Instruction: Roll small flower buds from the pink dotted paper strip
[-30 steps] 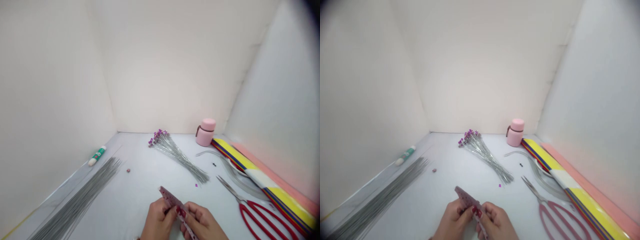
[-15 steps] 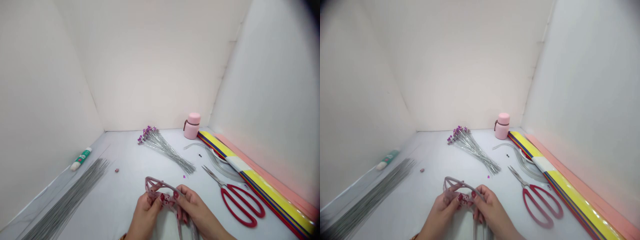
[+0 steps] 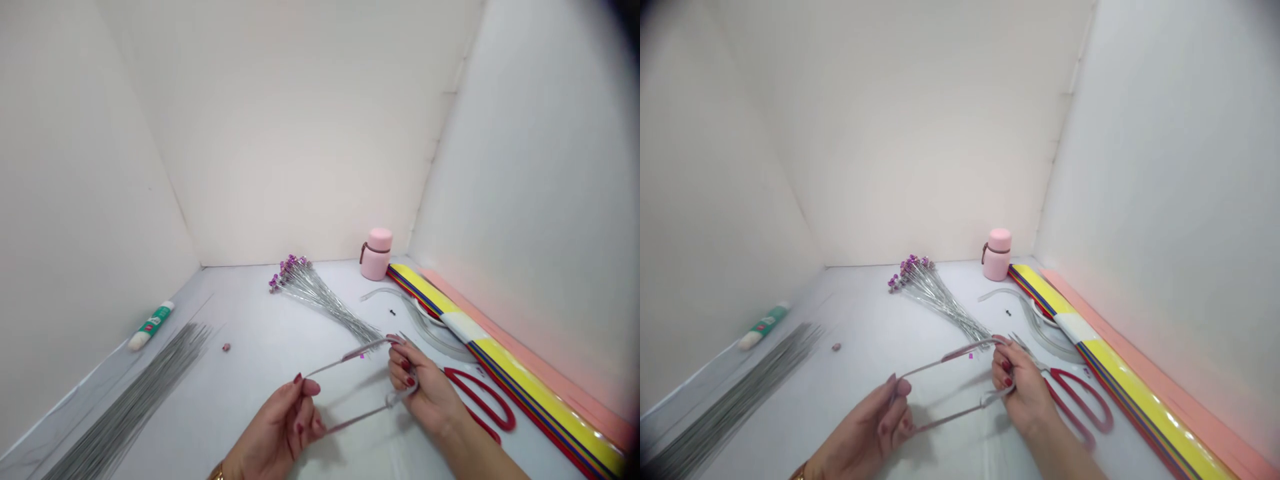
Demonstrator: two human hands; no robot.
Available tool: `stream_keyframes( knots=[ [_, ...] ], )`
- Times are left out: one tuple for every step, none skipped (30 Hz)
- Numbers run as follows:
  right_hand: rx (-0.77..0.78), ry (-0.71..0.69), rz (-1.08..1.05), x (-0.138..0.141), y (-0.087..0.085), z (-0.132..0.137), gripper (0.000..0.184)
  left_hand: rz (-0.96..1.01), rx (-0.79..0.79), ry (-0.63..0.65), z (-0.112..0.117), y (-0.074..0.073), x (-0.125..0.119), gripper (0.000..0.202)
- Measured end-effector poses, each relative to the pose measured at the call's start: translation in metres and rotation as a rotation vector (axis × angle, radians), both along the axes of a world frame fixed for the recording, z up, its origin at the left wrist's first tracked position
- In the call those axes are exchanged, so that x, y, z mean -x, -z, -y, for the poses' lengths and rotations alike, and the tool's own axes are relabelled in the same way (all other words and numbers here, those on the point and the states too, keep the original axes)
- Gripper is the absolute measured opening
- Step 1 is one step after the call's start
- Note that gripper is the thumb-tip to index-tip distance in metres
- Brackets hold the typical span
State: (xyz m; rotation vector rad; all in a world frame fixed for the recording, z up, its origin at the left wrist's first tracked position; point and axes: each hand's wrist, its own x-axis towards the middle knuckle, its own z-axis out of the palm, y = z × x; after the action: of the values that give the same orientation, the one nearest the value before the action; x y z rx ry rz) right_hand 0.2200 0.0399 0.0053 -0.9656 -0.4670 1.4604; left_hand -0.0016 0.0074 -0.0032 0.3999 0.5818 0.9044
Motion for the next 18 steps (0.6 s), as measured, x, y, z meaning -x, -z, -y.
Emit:
stream_keyframes(
  knots=[
    [-0.007, 0.018, -0.013, -0.001, -0.001, 0.0, 0.02, 0.042, 0.033, 0.009, 0.001, -0.001, 0.0, 0.021],
    [-0.015, 0.037, -0.022, -0.002, -0.001, 0.0, 0.019, 0.071, 0.044, 0.009, 0.002, -0.002, 0.0, 0.022],
    [-0.024, 0.058, -0.029, -0.002, -0.002, 0.001, 0.02, 0.086, 0.038, 0.007, 0.003, -0.002, 0.0, 0.022],
    [-0.037, 0.083, -0.032, -0.002, -0.003, 0.002, 0.021, 0.088, 0.019, 0.01, 0.004, -0.002, -0.001, 0.022],
    [-0.051, 0.113, -0.034, -0.004, -0.005, 0.002, 0.021, 0.084, -0.005, 0.018, 0.005, -0.002, -0.001, 0.022],
    [-0.065, 0.145, -0.035, -0.008, -0.007, 0.002, 0.02, 0.088, -0.032, 0.038, 0.006, -0.001, -0.001, 0.023],
    [-0.078, 0.179, -0.035, -0.013, -0.009, 0.002, 0.018, 0.105, -0.05, 0.055, 0.006, -0.001, 0.001, 0.022],
    [-0.088, 0.213, -0.035, -0.02, -0.012, 0.001, 0.016, 0.129, -0.054, 0.057, 0.005, -0.001, 0.003, 0.021],
    [-0.093, 0.239, -0.035, -0.029, -0.015, 0.0, 0.014, 0.172, -0.047, 0.052, 0.003, -0.002, 0.007, 0.02],
    [-0.097, 0.258, -0.033, -0.037, -0.019, -0.001, 0.017, 0.209, 0.002, -0.009, 0.0, -0.003, 0.012, 0.019],
    [-0.099, 0.257, -0.027, -0.045, -0.022, -0.002, 0.02, 0.224, 0.048, -0.096, -0.004, -0.004, 0.017, 0.022],
    [-0.094, 0.238, -0.02, -0.051, -0.026, -0.002, 0.023, 0.228, 0.064, -0.208, -0.009, -0.006, 0.021, 0.027],
    [-0.083, 0.202, -0.009, -0.054, -0.028, -0.001, 0.025, 0.228, 0.09, -0.259, -0.013, -0.007, 0.025, 0.035],
    [-0.069, 0.166, -0.006, -0.055, -0.03, 0.0, 0.023, 0.227, 0.115, -0.292, -0.016, -0.007, 0.027, 0.038],
    [-0.05, 0.115, 0.008, -0.054, -0.03, 0.001, 0.018, 0.213, 0.142, -0.313, -0.019, -0.007, 0.028, 0.039],
    [-0.024, 0.041, 0.056, -0.05, -0.03, 0.002, 0.013, 0.188, 0.158, -0.322, -0.02, -0.007, 0.028, 0.036],
    [-0.004, -0.059, 0.155, -0.045, -0.028, 0.003, 0.01, 0.153, 0.162, -0.329, -0.021, -0.005, 0.027, 0.032],
    [0.004, -0.162, 0.315, -0.04, -0.025, 0.004, 0.012, 0.116, 0.141, -0.342, -0.02, -0.003, 0.025, 0.027]
  ],
)
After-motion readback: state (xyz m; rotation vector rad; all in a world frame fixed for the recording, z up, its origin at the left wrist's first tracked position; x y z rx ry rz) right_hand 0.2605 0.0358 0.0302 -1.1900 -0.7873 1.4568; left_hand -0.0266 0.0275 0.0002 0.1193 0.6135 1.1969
